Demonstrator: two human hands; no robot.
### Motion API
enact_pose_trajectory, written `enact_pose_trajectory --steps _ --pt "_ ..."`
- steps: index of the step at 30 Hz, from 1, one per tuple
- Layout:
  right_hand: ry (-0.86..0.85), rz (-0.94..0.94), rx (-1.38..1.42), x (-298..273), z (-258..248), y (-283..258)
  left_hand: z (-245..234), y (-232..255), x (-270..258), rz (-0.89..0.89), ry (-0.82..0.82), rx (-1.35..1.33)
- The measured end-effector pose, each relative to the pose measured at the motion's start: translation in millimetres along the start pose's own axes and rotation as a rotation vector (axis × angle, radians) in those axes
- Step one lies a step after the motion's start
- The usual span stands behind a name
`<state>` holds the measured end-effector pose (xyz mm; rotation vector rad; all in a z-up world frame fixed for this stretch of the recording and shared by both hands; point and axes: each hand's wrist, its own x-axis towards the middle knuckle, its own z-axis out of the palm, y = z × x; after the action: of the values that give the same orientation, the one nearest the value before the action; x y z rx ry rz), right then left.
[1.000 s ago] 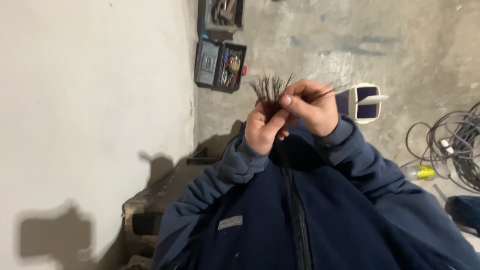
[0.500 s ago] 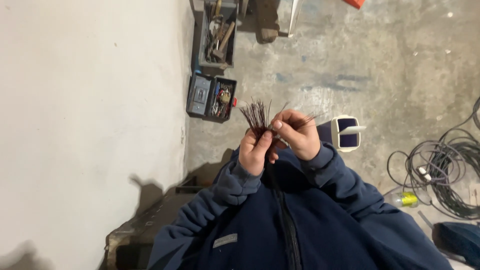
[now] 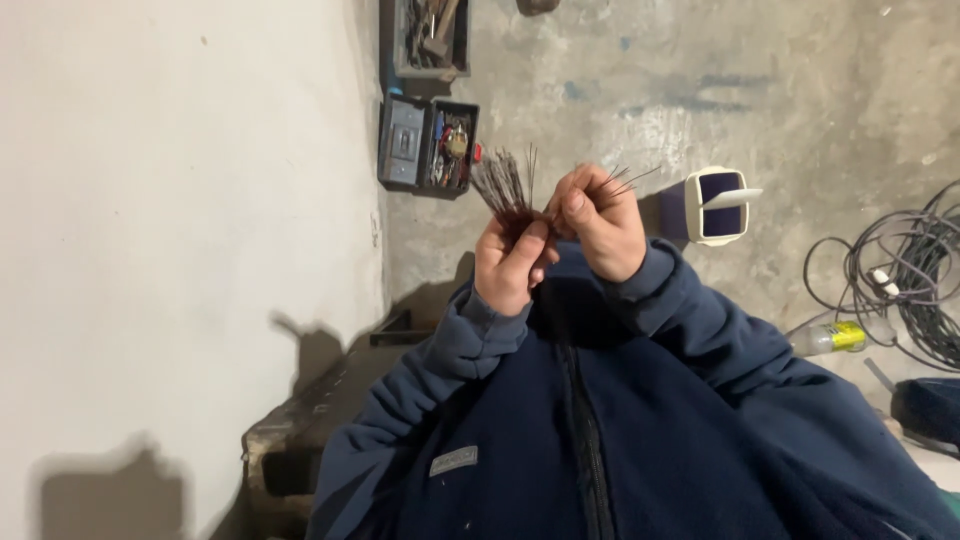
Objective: The person holds a bundle of copper wires and repeatedly pulls the insulation off individual strands by hand. The stripped wires remain in the person's hand throughout the clip.
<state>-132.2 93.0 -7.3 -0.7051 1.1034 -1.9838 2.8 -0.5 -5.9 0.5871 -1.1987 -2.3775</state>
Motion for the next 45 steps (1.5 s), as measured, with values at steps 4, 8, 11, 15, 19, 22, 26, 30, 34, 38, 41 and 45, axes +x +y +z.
enact_pose_trajectory --steps 4,8,11,15,19,22,26,30,34,38,41,45 --pt "0.072 -0.111 -0.2 0 11 -9 -11 -12 8 0.071 -0.041 -0.03" --pt "0.22 -0.157 -0.107 6 2 -21 -13 -9 18 0.08 -0.01 -0.09" --pt "0.276 -0.31 -0.156 9 28 -63 -12 3 18 0.063 0.005 -0.132" --pt "-0.479 -1.204 -1.544 7 14 -128 -17 6 26 0.003 -0.042 -0.208" --pt "-0.725 -1.596 -1.812 51 5 -113 -3 18 25 -0.003 -0.101 -0.103" --pt "-0.676 -1.672 -1.911 65 20 -140 5 26 19 -0.024 -0.14 -0.296" --pt "-0.795 -1.505 -1.797 63 12 -137 11 44 15 0.245 -0.183 -0.005" --pt "-0.564 -0.464 -1.164 30 20 -109 5 80 11 0.338 -0.337 0.302" --pt "-0.454 0.616 -0.164 6 -5 -75 -31 53 12 0.301 -0.651 0.241" --pt "-0.489 0.377 -0.29 0 3 -78 -26 61 13 0.421 -0.67 0.384" --pt "-0.473 0.187 -0.427 3 13 -87 -22 55 18 0.302 -0.455 0.341" --pt "-0.343 -0.161 -0.889 8 25 -90 -10 53 22 0.231 -0.134 0.325"
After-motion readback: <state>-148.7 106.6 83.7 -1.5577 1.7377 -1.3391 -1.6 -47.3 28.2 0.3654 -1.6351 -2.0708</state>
